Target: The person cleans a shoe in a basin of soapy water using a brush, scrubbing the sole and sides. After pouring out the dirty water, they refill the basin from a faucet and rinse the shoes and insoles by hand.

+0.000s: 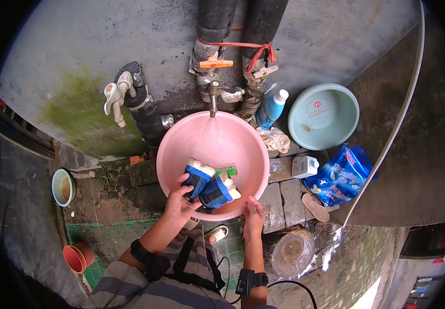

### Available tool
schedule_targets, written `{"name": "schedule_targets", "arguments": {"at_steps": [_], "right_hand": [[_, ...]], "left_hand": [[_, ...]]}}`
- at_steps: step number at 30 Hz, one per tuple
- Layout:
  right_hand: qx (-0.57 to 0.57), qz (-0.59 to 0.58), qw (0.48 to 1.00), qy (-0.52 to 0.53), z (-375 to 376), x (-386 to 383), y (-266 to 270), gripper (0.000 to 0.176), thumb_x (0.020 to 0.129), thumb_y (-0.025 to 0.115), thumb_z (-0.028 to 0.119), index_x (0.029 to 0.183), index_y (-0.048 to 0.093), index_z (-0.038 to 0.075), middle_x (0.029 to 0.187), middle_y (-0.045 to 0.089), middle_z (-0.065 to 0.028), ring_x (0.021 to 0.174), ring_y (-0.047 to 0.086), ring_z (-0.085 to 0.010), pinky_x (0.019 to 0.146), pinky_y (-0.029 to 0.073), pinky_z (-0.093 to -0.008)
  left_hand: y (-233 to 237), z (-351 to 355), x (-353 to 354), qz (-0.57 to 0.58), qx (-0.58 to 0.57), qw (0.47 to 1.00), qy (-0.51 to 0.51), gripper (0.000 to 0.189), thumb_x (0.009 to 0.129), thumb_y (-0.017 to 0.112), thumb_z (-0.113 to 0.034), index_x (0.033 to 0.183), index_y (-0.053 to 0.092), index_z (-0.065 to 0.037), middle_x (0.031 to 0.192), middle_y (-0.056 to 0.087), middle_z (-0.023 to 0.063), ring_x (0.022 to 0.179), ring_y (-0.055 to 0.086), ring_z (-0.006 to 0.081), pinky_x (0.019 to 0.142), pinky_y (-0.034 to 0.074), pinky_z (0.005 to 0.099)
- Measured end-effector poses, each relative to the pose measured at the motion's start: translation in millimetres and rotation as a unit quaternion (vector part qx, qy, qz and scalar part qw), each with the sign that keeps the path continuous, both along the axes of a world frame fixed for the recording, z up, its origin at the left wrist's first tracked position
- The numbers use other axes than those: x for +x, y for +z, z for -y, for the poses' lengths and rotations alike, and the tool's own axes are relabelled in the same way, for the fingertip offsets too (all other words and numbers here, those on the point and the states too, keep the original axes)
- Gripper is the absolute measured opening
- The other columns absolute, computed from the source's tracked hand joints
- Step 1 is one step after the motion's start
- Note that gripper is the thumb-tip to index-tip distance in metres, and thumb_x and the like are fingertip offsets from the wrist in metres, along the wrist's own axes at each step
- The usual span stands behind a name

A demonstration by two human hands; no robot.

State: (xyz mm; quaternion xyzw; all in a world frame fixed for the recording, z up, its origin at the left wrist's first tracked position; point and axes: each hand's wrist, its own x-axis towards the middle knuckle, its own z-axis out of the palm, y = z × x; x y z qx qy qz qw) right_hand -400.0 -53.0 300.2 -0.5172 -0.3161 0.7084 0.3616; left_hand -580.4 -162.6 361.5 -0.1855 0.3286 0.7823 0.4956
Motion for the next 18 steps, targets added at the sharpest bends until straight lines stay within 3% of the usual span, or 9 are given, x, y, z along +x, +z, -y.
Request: {"name": "schedule_targets", "arguments": {"at_steps": [16,18], "right_hand": [[0.003,-0.002,1.000,0.007,-0.2,2.2,-2.7,0.019,0.083,0.054,0.007,0.101,0.057,0.001,0.088,0.059,-0.0061,0.077,0.057,-0.0140,0.072,0.048,-0.0254],[0.002,-0.003,1.000,0.007,0.1,1.7,-1.5,0.019,0.083,0.054,0.007,0.101,0.057,0.001,0.088,0.059,-0.0060,0.077,0.057,-0.0140,0.072,0.048,-0.0254]], "left_hand": [[5.1,-0.8,-0.1,0.001,-0.024,1.000,-0.003,0.040,0.071,0.052,-0.001,0.102,0.051,-0.026,0.111,0.042,0.0039,0.099,0.042,0.0234,0.080,0.039,0.0475],[7.1,-0.8,-0.5,-0.001,-0.040,0.999,0.000,0.045,0.073,0.050,0.001,0.112,0.045,-0.020,0.118,0.041,0.0098,0.108,0.044,0.0287,0.086,0.039,0.0550]]}}
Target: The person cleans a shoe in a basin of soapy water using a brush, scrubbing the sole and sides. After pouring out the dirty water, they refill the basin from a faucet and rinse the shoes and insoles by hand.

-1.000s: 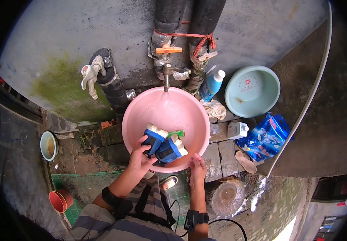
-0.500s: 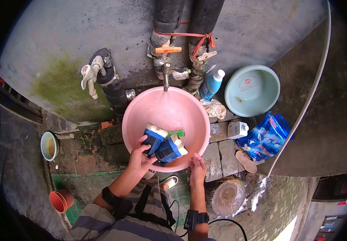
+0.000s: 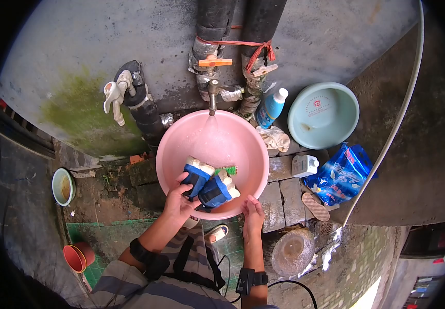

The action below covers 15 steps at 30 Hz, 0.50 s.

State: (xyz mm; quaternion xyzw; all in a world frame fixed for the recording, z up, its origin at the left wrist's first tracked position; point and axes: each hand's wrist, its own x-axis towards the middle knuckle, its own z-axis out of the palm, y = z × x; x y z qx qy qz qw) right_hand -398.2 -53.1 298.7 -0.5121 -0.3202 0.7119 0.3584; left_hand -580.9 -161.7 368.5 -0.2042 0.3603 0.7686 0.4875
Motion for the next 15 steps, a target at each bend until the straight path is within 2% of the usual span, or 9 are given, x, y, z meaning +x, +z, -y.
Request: {"name": "schedule_targets", "arguments": {"at_steps": [15], "right_hand": [[0.004,-0.005,1.000,0.005,0.0,1.6,-3.7,0.019,0.084,0.054,0.009,0.100,0.057,0.001,0.088,0.059,-0.0059,0.077,0.057,-0.0137,0.073,0.048,-0.0250]], "left_hand": [[2.6,0.3,0.9,0.006,0.011,1.000,0.009,0.044,0.073,0.050,0.001,0.112,0.044,-0.019,0.118,0.041,0.0095,0.108,0.044,0.0287,0.087,0.039,0.0554]]}}
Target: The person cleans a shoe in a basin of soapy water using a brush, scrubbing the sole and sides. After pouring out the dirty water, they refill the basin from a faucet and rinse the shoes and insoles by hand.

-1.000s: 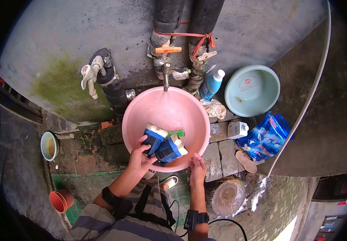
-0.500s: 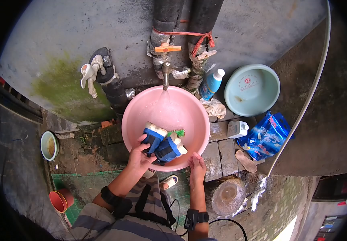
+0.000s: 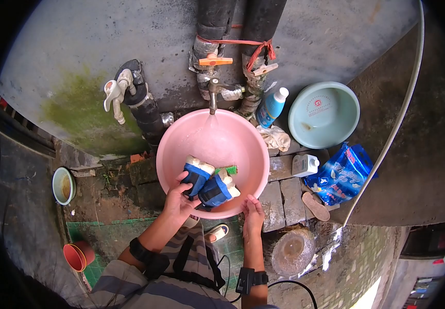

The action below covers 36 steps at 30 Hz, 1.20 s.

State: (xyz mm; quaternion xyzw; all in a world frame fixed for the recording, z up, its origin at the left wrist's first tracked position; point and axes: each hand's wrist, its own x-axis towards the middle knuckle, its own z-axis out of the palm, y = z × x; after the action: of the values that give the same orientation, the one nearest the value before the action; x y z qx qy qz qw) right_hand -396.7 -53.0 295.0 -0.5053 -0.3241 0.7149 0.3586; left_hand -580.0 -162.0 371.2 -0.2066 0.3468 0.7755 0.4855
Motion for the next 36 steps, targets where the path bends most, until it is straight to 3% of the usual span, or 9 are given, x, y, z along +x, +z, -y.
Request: {"name": "schedule_targets", "arguments": {"at_steps": [7,9,19,22,24,36], "right_hand": [[0.001,-0.001,1.000,-0.001,-0.1,0.9,-1.1,0.018,0.084,0.053,0.009,0.100,0.057,0.001,0.088,0.059,-0.0060,0.078,0.057,-0.0138,0.074,0.048,-0.0251],[0.002,0.000,1.000,-0.001,0.4,0.8,-0.8,0.018,0.084,0.053,0.009,0.100,0.057,0.001,0.088,0.059,-0.0061,0.078,0.057,-0.0138,0.074,0.048,-0.0251],[0.005,0.002,1.000,0.001,0.5,1.4,-2.5,0.019,0.084,0.053,0.009,0.100,0.057,0.001,0.088,0.059,-0.0062,0.079,0.057,-0.0140,0.073,0.048,-0.0252],[0.003,0.004,1.000,0.000,0.4,1.1,-2.0,0.019,0.084,0.053,0.009,0.101,0.057,0.001,0.088,0.059,-0.0064,0.079,0.057,-0.0143,0.074,0.048,-0.0255],[0.004,0.002,1.000,-0.001,0.6,1.2,-2.2,0.019,0.084,0.053,0.009,0.100,0.057,0.001,0.088,0.059,-0.0064,0.079,0.057,-0.0144,0.074,0.048,-0.0256],[0.006,0.001,1.000,-0.004,1.1,0.1,0.0,0.018,0.084,0.053,0.007,0.100,0.057,0.000,0.089,0.059,-0.0073,0.080,0.058,-0.0149,0.075,0.049,-0.0257]], "left_hand": [[-2.6,1.2,0.9,0.000,0.002,1.000,0.002,0.043,0.073,0.050,0.000,0.111,0.045,-0.019,0.118,0.041,0.0096,0.108,0.045,0.0286,0.087,0.039,0.0553],[-6.1,1.7,1.3,-0.005,0.020,1.000,0.000,0.040,0.070,0.051,0.000,0.102,0.051,-0.023,0.114,0.040,0.0075,0.104,0.041,0.0268,0.084,0.041,0.0518],[-6.4,1.2,1.3,-0.011,-0.006,1.000,0.002,0.043,0.073,0.051,0.000,0.111,0.045,-0.020,0.117,0.042,0.0093,0.107,0.044,0.0279,0.085,0.039,0.0550],[-6.7,1.4,1.5,-0.007,0.010,1.000,-0.001,0.040,0.071,0.052,0.000,0.103,0.051,-0.024,0.114,0.039,0.0059,0.103,0.041,0.0252,0.082,0.039,0.0494],[-4.1,1.0,1.4,-0.010,-0.008,1.000,0.000,0.043,0.073,0.051,0.000,0.110,0.045,-0.020,0.117,0.042,0.0089,0.107,0.044,0.0277,0.085,0.039,0.0553],[-4.3,1.3,1.7,-0.013,-0.005,1.000,0.000,0.042,0.073,0.050,0.000,0.109,0.046,-0.020,0.117,0.041,0.0088,0.108,0.043,0.0280,0.086,0.039,0.0557]]}}
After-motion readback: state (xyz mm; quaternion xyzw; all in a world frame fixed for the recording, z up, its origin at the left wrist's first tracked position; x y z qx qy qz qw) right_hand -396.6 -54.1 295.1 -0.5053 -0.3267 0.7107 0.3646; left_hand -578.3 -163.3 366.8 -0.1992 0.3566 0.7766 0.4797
